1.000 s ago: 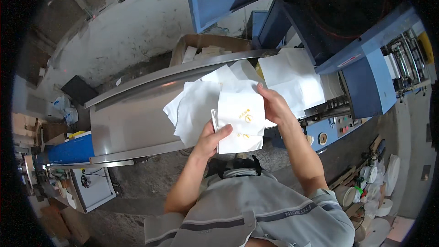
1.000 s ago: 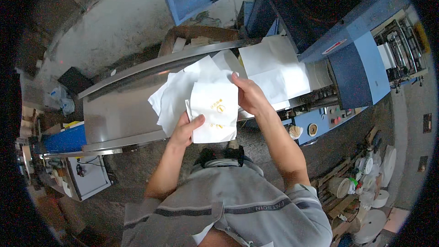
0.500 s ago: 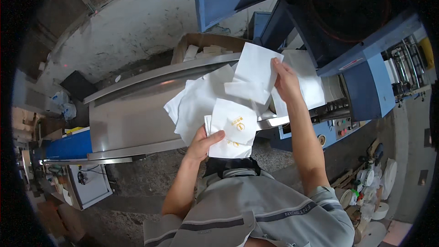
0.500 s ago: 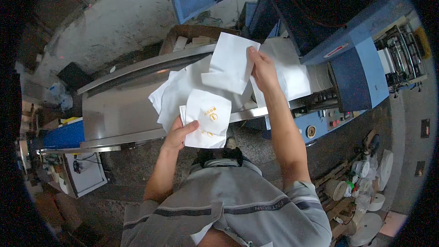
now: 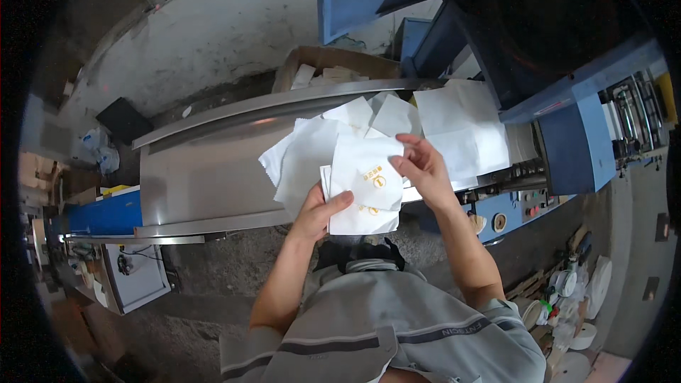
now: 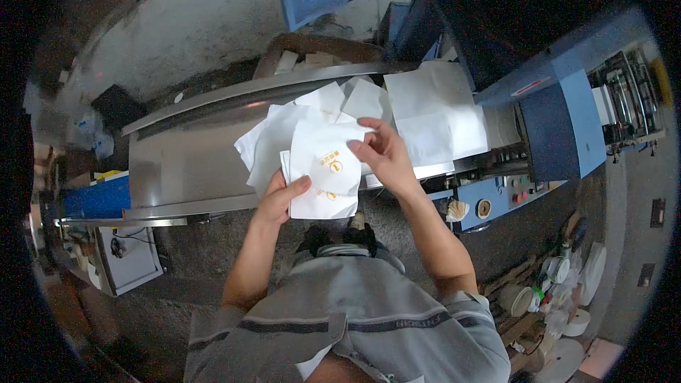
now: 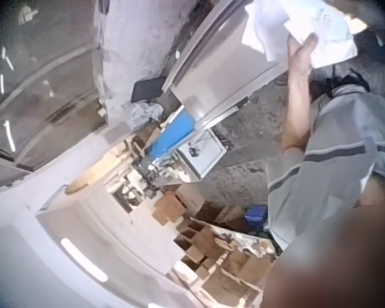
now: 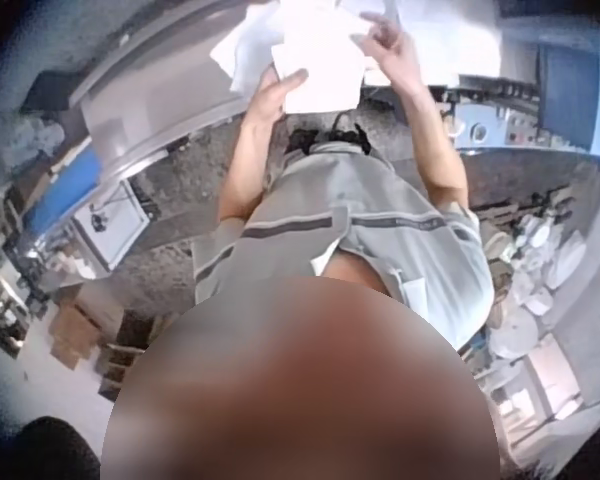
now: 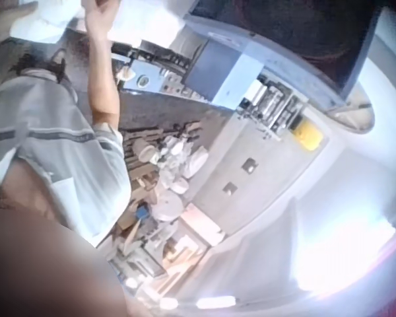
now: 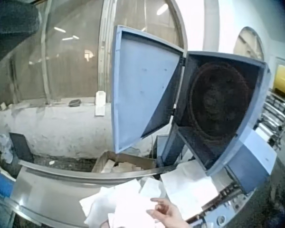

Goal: The recorder operates a paper-folding machine and inspects the resulting napkins for quality.

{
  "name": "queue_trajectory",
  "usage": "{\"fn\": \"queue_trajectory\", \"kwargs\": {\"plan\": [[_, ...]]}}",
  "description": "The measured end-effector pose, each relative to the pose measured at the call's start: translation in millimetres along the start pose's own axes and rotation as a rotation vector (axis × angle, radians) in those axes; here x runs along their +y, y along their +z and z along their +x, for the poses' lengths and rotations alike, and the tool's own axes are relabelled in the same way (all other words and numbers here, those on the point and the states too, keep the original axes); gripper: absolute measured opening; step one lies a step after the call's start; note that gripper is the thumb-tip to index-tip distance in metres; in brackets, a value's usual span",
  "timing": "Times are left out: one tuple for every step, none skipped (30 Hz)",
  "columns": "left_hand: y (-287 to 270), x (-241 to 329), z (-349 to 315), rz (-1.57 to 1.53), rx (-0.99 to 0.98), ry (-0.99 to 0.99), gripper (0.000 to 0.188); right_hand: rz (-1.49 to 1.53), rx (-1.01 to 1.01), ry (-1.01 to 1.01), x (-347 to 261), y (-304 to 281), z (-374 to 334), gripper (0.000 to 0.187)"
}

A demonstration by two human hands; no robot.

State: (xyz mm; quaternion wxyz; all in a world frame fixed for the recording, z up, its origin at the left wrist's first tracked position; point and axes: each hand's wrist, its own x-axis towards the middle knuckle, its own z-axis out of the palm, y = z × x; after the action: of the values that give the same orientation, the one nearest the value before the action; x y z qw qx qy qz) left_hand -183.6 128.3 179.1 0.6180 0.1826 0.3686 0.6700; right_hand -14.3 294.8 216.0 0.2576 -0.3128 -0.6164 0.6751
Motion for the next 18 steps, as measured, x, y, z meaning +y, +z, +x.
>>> {"fn": "queue_trajectory", "kwargs": {"plan": [[0.9,-0.8,1.1,0.002,-0.002,-0.003,0.046,0.029,0.036,0.005,-6.4,-0.3,2.8,0.042],[1.5,-1.9,2.2,-0.005,-0.011,-0.001,0.048,0.030,0.040,0.005,-11.1,-0.7,3.0,0.042],[1.5,-3.0,3.0,-0.013,-0.020,0.000,0.049,0.031,0.079,-0.037,-15.0,-1.3,2.8,0.041],[1.7,-4.7,4.0,-0.013,-0.019,0.000,0.049,0.030,0.114,-0.079,-17.8,-3.5,2.9,0.040],[1.6,-6.7,5.1,-0.015,-0.004,-0.008,0.050,-0.005,0.131,-0.101,-19.4,-7.8,2.8,0.039],[1.4,-9.1,6.3,-0.018,0.013,-0.015,0.052,0.020,0.135,-0.088,-24.1,-11.6,0.7,0.039],[-0.6,-11.3,7.9,-0.018,0.016,-0.015,0.052,0.047,0.137,-0.073,-30.3,-13.0,-2.1,0.039],[-2.6,-13.9,11.0,-0.068,0.025,-0.037,0.053,0.060,0.131,-0.065,-36.5,-14.1,-4.6,0.041],[-3.5,-15.4,13.7,-0.117,0.034,-0.059,0.056,0.061,0.128,-0.063,-41.7,-14.2,-6.9,0.041],[-2.2,-16.2,15.7,-0.118,0.037,-0.060,0.056,0.072,0.101,-0.068,-46.6,-14.6,-9.6,0.042],[-0.5,-17.1,17.9,-0.156,0.040,-0.050,0.058,0.084,0.074,-0.072,-51.6,-14.1,-12.3,0.042],[1.4,-18.0,20.0,-0.194,0.042,-0.041,0.062,0.084,0.073,-0.071,-57.0,-12.3,-15.4,0.042],[3.3,-17.8,21.8,-0.195,0.044,-0.041,0.062,0.111,0.012,-0.069,-62.1,-9.3,-18.6,0.042],[6.1,-16.5,22.9,-0.206,0.036,-0.033,0.064,0.139,-0.049,-0.067,-66.2,-6.5,-21.9,0.042],[9.5,-15.4,23.1,-0.217,0.028,-0.025,0.067,0.168,-0.082,-0.031,-68.9,-4.5,-25.1,0.044],[14.8,-14.3,22.9,-0.177,0.067,-0.013,0.071,0.168,-0.083,-0.031,-68.6,-2.9,-26.6,0.044],[13.7,-15.2,22.1,-0.177,0.068,-0.012,0.071,0.165,-0.106,0.009,-68.0,-0.8,-27.6,0.044],[11.3,-16.8,20.8,-0.220,0.029,-0.020,0.073,0.163,-0.130,0.049,-67.3,1.4,-27.8,0.044]]}}
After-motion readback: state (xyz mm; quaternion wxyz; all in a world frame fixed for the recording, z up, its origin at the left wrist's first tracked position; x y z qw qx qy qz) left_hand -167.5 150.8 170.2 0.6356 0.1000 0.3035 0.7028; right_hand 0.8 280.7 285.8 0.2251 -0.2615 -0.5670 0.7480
